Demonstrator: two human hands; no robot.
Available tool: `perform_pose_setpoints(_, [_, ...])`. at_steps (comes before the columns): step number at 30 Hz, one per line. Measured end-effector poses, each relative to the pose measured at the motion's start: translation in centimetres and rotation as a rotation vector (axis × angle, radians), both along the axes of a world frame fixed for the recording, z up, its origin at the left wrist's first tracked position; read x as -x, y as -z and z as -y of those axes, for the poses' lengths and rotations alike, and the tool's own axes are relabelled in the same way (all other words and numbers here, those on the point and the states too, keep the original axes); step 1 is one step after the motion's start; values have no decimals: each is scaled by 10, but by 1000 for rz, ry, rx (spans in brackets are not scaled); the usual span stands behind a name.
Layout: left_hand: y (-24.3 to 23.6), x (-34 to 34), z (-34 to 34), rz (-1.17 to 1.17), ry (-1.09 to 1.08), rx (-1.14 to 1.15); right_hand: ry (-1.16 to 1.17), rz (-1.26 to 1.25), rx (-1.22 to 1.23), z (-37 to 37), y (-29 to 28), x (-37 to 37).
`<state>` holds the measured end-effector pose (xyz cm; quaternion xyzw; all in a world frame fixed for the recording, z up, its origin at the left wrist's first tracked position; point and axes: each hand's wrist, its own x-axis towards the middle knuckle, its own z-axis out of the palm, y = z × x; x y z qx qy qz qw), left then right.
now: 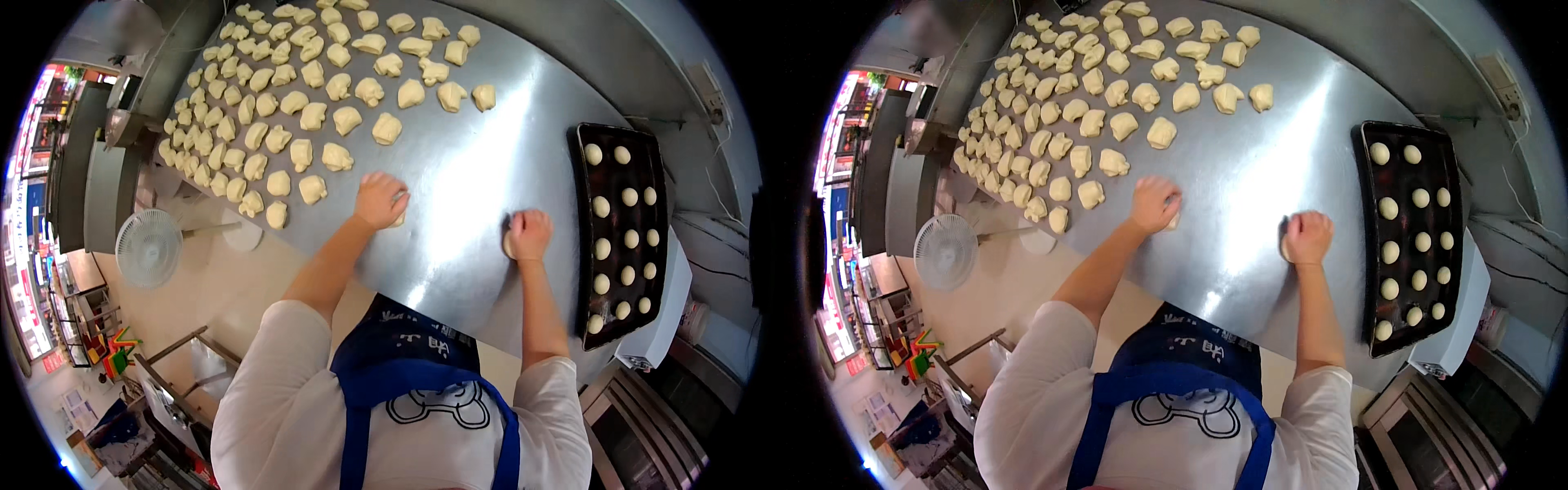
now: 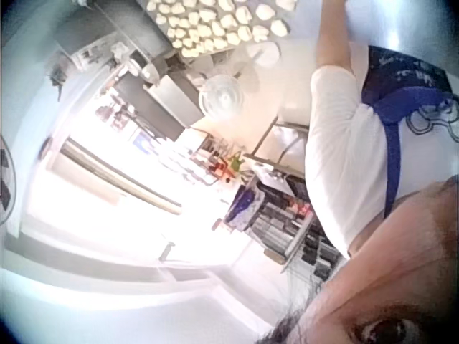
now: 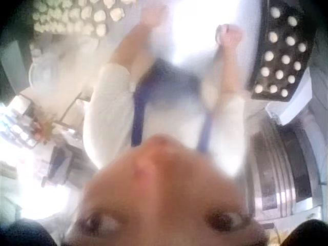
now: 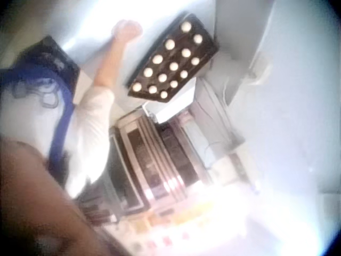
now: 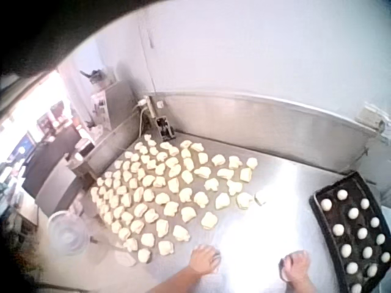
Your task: The person prepares bread dough by weighing portions, rolling them into rounds on a metal table, and arranging them on a dark baking tray.
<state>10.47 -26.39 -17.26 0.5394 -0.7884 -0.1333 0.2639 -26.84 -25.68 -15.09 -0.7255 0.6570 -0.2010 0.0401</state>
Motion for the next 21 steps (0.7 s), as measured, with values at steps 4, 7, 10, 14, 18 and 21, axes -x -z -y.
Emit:
perform_pose_setpoints(4, [22, -26, -56, -13, -41, -72, -38, 195, 64, -65, 14, 23])
perform_pose_setpoints(7, [-4, 12, -89, 190, -159, -264, -101, 295, 92, -93, 11, -21])
perform_pose_setpoints(10, [-24, 59, -23, 24, -266, 22, -88, 80, 160, -28, -2, -71])
perform_pose_setpoints(14, [-6, 33, 32, -47, -65, 3, -183, 106, 196, 28, 10, -7])
perform_pose_setpoints(18, [23, -13, -22, -18, 12, 62, -148, 198, 200, -10, 11, 23])
perform_pose_setpoints(21, [6, 20, -59, 102, -88, 81, -238, 305, 136, -43, -5, -12])
